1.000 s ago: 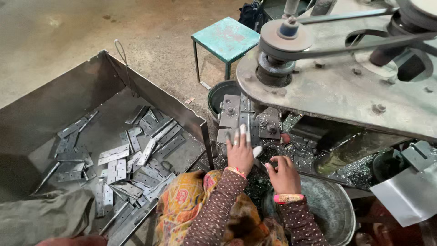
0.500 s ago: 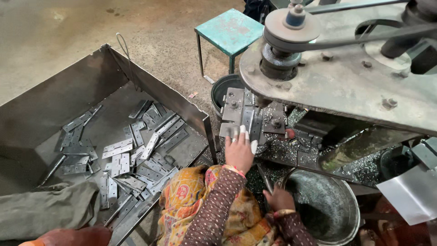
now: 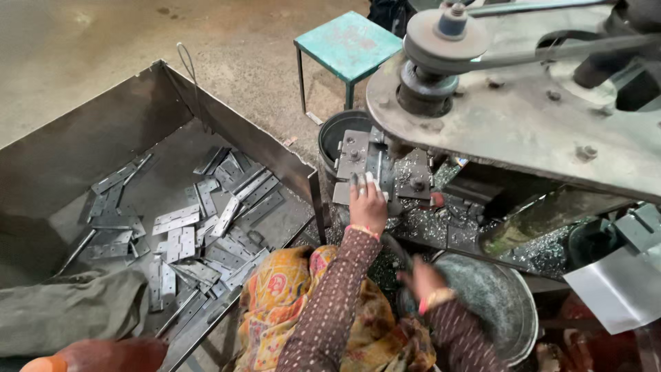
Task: The person sits on the floor and repeatedly picks up metal pieces from a bin, places them into a press machine, and operates the lever to process them. The person then removes the processed pieces and places them back into the bin.
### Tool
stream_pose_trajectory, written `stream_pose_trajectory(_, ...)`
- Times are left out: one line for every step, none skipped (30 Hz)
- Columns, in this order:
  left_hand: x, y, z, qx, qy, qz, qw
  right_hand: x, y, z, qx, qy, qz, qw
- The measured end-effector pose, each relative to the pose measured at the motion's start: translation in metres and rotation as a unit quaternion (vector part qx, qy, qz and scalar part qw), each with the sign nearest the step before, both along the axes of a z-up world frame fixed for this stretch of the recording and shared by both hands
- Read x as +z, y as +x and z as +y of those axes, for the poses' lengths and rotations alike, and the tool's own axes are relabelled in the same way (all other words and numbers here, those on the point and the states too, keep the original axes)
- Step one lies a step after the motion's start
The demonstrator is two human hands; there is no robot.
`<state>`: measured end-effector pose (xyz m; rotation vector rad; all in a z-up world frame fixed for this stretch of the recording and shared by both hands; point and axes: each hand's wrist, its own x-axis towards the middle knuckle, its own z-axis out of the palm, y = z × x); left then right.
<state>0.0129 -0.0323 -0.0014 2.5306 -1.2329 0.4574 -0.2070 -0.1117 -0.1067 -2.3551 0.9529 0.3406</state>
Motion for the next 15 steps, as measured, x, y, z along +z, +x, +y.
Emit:
stream_pose_trajectory(0.000, 0.001, 0.002, -0.004, -0.019, -0.025, 1.000, -0.012, -0.015, 0.016, -0.026, 0.037, -0.055, 0.998)
stream_pose_trajectory(-0.001, -0.001, 0.007, -0.008, -0.039, -0.049, 0.998, -0.024, -0.024, 0.026, -0.031, -0.031, -0.054, 0.998)
stream_pose_trajectory(-0.002, -0.001, 0.010, -0.008, -0.057, -0.072, 0.996, -0.037, -0.029, 0.037, -0.033, -0.098, -0.052, 0.993)
stream_pose_trajectory(-0.001, 0.003, 0.006, -0.011, -0.091, -0.078, 0.993, -0.047, -0.030, 0.039, -0.035, -0.165, -0.050, 0.984)
stream_pose_trajectory(-0.003, 0.002, 0.009, -0.017, -0.117, -0.079, 0.990, -0.054, -0.030, 0.038, -0.026, -0.122, -0.045, 0.991)
stream_pose_trajectory(-0.005, 0.000, 0.015, -0.023, -0.143, -0.080, 0.986, -0.056, -0.025, 0.027, -0.017, -0.080, -0.040, 0.996)
stream_pose_trajectory(-0.006, -0.001, 0.015, -0.024, -0.108, -0.066, 0.992, -0.054, -0.016, 0.011, -0.011, -0.042, -0.039, 0.998)
stream_pose_trajectory(-0.006, -0.003, 0.016, -0.026, -0.073, -0.053, 0.996, -0.049, -0.011, 0.002, -0.003, -0.032, -0.030, 0.999)
stream_pose_trajectory(-0.004, -0.001, 0.013, -0.026, -0.042, -0.041, 0.998, -0.039, -0.003, -0.007, 0.006, -0.025, -0.022, 0.999)
stream_pose_trajectory(0.001, 0.009, 0.002, -0.024, -0.013, -0.010, 1.000, -0.028, 0.006, -0.013, 0.015, -0.020, -0.013, 1.000)
stream_pose_trajectory(0.002, 0.015, -0.009, -0.024, 0.022, 0.029, 0.999, -0.017, 0.005, -0.012, 0.025, -0.040, 0.008, 0.999)
stream_pose_trajectory(0.000, 0.016, -0.014, -0.024, 0.057, 0.068, 0.996, -0.007, 0.005, -0.013, 0.035, -0.060, 0.029, 0.997)
stream_pose_trajectory(-0.001, 0.019, -0.019, -0.022, 0.055, 0.074, 0.996, 0.003, 0.012, -0.017, 0.045, -0.087, 0.044, 0.994)
stream_pose_trajectory(0.000, 0.022, -0.022, -0.020, 0.053, 0.080, 0.995, 0.006, 0.011, -0.010, 0.014, -0.044, 0.047, 0.998)
stream_pose_trajectory(0.001, 0.024, -0.027, -0.018, 0.051, 0.086, 0.995, 0.002, 0.004, 0.001, -0.016, -0.001, 0.050, 0.999)
